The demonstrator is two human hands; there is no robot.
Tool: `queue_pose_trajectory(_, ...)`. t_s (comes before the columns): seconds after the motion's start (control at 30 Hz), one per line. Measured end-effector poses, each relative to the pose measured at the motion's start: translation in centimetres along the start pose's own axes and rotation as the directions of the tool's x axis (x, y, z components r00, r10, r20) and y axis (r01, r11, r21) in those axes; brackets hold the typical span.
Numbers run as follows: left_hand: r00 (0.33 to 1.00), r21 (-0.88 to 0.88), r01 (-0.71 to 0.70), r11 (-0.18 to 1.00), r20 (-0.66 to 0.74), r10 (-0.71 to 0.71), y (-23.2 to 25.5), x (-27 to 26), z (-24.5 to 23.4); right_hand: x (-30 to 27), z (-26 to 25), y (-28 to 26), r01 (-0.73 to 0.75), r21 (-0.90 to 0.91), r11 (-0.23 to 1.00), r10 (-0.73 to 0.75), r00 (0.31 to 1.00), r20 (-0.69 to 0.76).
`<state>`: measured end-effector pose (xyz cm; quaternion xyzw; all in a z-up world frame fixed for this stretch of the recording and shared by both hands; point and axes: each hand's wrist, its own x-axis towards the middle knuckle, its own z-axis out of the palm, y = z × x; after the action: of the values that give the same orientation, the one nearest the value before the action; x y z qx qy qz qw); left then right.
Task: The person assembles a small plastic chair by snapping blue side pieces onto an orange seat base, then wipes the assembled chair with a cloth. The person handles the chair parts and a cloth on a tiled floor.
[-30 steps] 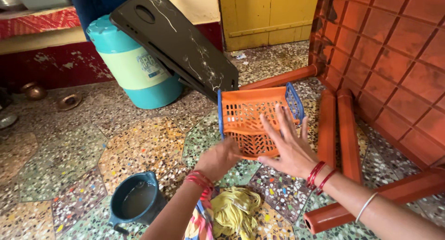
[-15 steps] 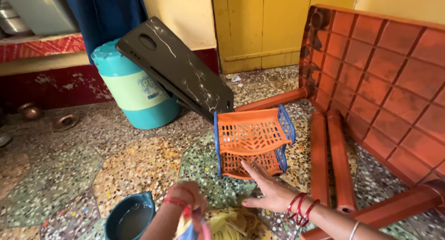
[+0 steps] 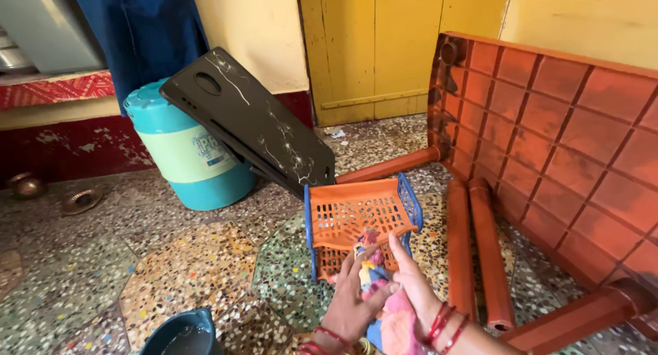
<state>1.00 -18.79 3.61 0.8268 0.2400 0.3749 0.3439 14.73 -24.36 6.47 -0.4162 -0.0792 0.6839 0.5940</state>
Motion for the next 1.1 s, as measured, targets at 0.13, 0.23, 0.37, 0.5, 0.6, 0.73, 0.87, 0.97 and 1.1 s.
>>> queue_pose_trajectory(0.13, 0.983, 0.011, 0.172, 0.985, 0.064, -0.173, -2.6, -0.4, -0.3, -1.3, -0.6, -0.6, 0.036, -0.07, 0.997, -0.02, 0.974, 0.227)
queue_pose_trajectory(0.23, 0.999, 0.072, -0.039, 0.997, 0.008, 0.038, -3.7, 1.1, -1.8, -1.6, -1.2, -2.0, -0.022, -0.309, 0.951, 0.161, 0.888, 0.432)
queue_pose_trajectory(0.37, 0.969, 0.07, 0.233, 0.97, 0.07, -0.238, -4.0, 5.2, -5.5, 0.3, -3.2, -8.5, 0.222, -0.883, 0.413, 0.093, 0.955, 0.283)
queue_pose_trajectory(0.5, 0.938, -0.024, 0.344, 0.939, -0.039, -0.345, -3.9, 12.7, -9.1, 5.3, -6.4, -16.4, 0.226, -0.962, -0.153, -0.499, 0.822, 0.273)
queue_pose_trajectory(0.6, 0.993, 0.203, 0.079, 0.976, -0.103, -0.059, -4.4, 17.1, -8.9, 9.0, -8.4, -17.9, 0.181, -0.964, -0.195, -0.659, 0.704, 0.265)
queue_pose_trajectory(0.73, 0.951, 0.901, -0.185, 0.393, 0.266, -0.161, -6.8, 17.6, -4.8, 11.2, -9.9, -13.1, 0.177, -0.902, 0.394, -0.559, 0.825, -0.082)
queue_pose_trajectory(0.87, 0.878, 0.743, 0.352, 0.569, -0.052, -0.475, -9.3, 13.8, 1.7, 11.6, -9.8, -9.4, 0.062, -0.737, 0.673, -0.4, 0.869, -0.292)
queue_pose_trajectory(0.97, 0.869, 0.624, 0.479, 0.618, -0.237, -0.434, -10.4, 14.5, 4.7, 11.7, -9.6, -9.3, 0.061, -0.759, 0.648, -0.438, 0.845, -0.306)
queue_pose_trajectory(1.1, 0.781, 0.677, 0.533, 0.507, -0.163, -0.603, -11.5, 16.6, 7.6, 11.7, -9.9, -10.2, 0.047, -0.73, 0.682, -0.418, 0.844, -0.336)
